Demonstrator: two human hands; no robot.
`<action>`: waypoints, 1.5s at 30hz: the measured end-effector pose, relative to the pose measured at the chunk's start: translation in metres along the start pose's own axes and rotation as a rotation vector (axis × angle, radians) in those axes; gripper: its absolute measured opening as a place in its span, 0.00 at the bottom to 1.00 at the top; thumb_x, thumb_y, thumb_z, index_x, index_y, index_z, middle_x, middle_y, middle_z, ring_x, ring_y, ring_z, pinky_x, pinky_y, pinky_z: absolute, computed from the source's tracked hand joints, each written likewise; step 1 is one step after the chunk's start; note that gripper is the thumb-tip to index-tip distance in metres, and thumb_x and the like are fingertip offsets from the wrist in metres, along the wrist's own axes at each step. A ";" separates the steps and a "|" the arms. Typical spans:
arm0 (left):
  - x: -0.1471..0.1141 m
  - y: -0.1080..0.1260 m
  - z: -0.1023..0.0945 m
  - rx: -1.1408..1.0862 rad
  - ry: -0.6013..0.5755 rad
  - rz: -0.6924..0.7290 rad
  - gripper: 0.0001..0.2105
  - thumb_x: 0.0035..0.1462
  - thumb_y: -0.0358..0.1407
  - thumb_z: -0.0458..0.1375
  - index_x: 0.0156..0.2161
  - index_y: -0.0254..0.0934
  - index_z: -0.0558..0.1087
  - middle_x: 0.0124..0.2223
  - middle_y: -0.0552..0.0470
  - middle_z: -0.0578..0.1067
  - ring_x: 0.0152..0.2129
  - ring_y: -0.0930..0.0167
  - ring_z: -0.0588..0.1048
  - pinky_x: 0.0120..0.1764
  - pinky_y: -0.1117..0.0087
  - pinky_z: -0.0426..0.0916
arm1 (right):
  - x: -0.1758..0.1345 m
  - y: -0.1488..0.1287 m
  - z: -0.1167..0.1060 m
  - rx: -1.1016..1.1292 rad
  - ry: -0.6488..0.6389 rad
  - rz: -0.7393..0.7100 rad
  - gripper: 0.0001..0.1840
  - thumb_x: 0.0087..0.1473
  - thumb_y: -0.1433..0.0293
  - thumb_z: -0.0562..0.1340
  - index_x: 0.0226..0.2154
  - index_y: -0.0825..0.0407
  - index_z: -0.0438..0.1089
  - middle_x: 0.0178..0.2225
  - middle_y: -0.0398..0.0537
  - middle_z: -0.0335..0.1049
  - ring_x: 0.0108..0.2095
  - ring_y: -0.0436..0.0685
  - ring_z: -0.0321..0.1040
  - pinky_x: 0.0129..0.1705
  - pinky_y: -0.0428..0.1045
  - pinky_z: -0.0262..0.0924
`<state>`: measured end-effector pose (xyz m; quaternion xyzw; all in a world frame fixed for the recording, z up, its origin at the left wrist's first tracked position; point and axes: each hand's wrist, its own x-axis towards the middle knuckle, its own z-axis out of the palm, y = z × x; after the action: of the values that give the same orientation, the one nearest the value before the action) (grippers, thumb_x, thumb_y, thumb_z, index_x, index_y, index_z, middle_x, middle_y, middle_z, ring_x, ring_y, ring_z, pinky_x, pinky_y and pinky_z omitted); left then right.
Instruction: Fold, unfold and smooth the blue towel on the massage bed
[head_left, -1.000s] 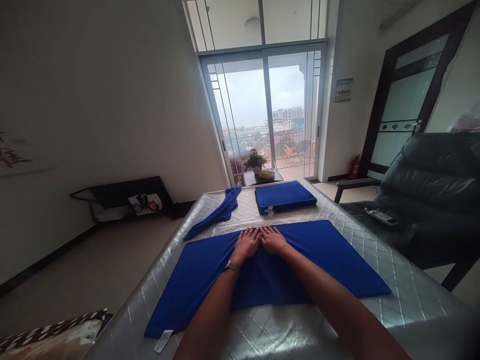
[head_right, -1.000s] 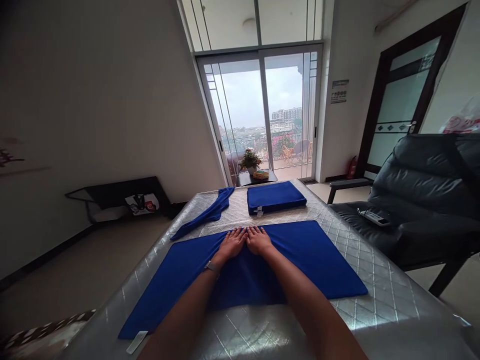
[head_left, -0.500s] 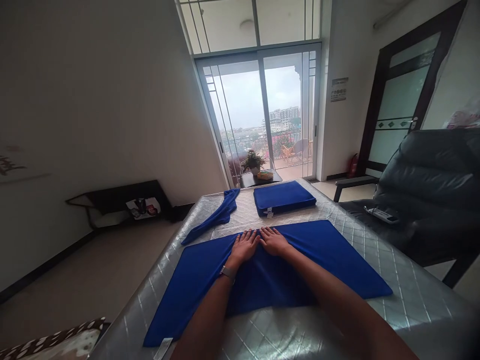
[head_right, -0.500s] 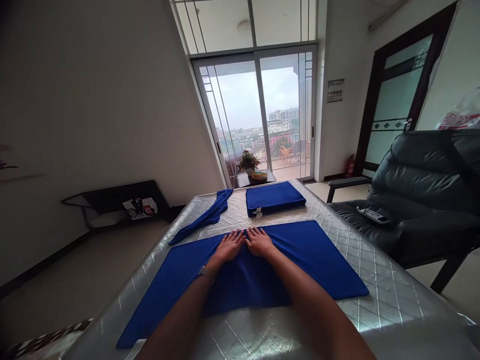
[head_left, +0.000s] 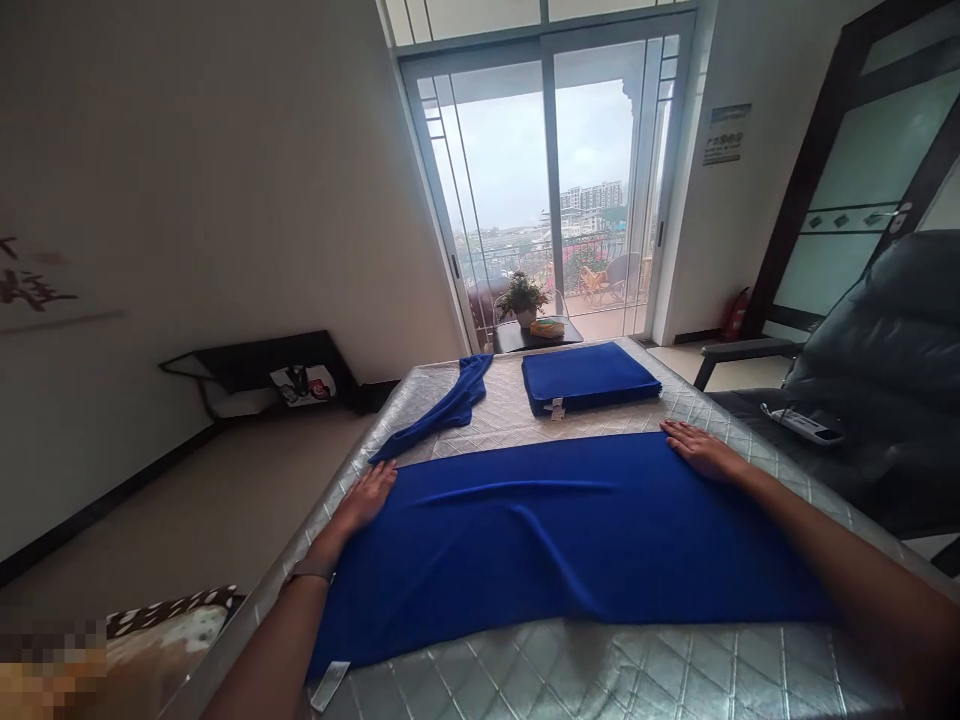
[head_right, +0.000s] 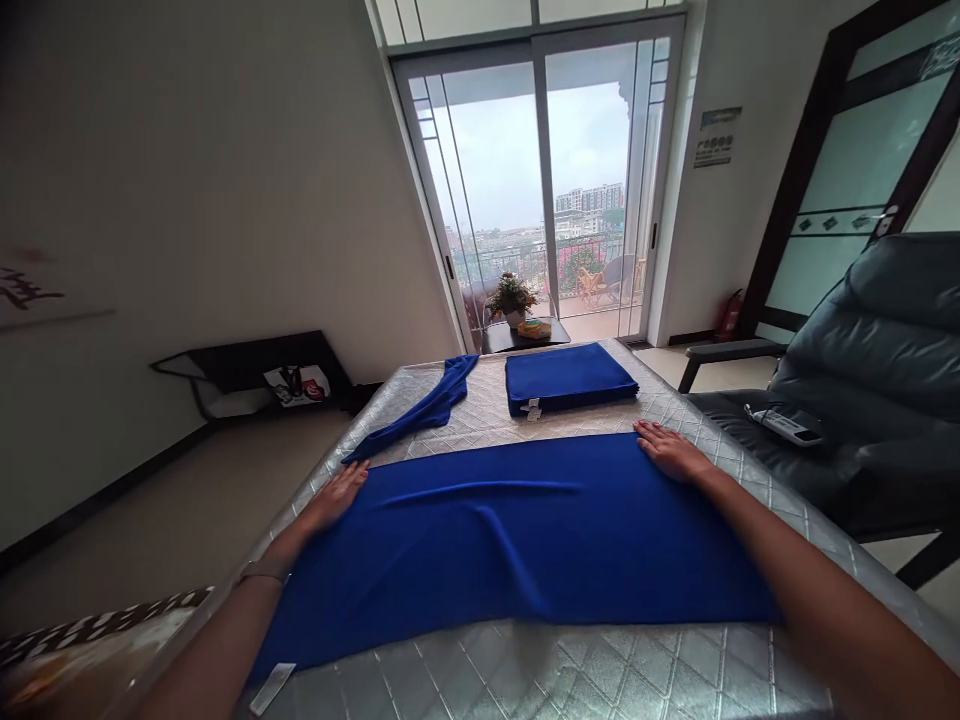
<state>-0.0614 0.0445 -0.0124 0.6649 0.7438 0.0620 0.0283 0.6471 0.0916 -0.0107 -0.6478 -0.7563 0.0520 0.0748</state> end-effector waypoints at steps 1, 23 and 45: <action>0.001 -0.003 -0.001 -0.026 0.019 0.010 0.29 0.69 0.47 0.40 0.68 0.36 0.61 0.71 0.43 0.60 0.68 0.60 0.56 0.66 0.55 0.54 | 0.001 0.006 -0.001 0.026 0.034 -0.019 0.33 0.65 0.59 0.43 0.66 0.53 0.60 0.70 0.51 0.53 0.70 0.62 0.48 0.69 0.60 0.44; 0.023 0.027 -0.026 0.044 0.217 -0.065 0.18 0.64 0.42 0.47 0.48 0.39 0.77 0.52 0.41 0.78 0.50 0.56 0.74 0.52 0.56 0.69 | 0.046 -0.023 -0.030 -0.222 0.144 0.179 0.21 0.65 0.69 0.47 0.47 0.54 0.73 0.53 0.62 0.71 0.52 0.67 0.67 0.50 0.61 0.63; -0.003 0.214 0.018 -0.023 0.058 0.379 0.29 0.70 0.48 0.39 0.70 0.38 0.58 0.71 0.42 0.58 0.69 0.59 0.55 0.68 0.51 0.50 | 0.020 -0.210 0.017 0.031 -0.064 -0.164 0.35 0.68 0.57 0.39 0.72 0.53 0.48 0.73 0.49 0.42 0.72 0.57 0.36 0.71 0.57 0.33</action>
<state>0.1520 0.0652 -0.0027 0.7907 0.6050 0.0936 0.0024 0.4369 0.0786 0.0101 -0.5805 -0.8079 0.0784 0.0647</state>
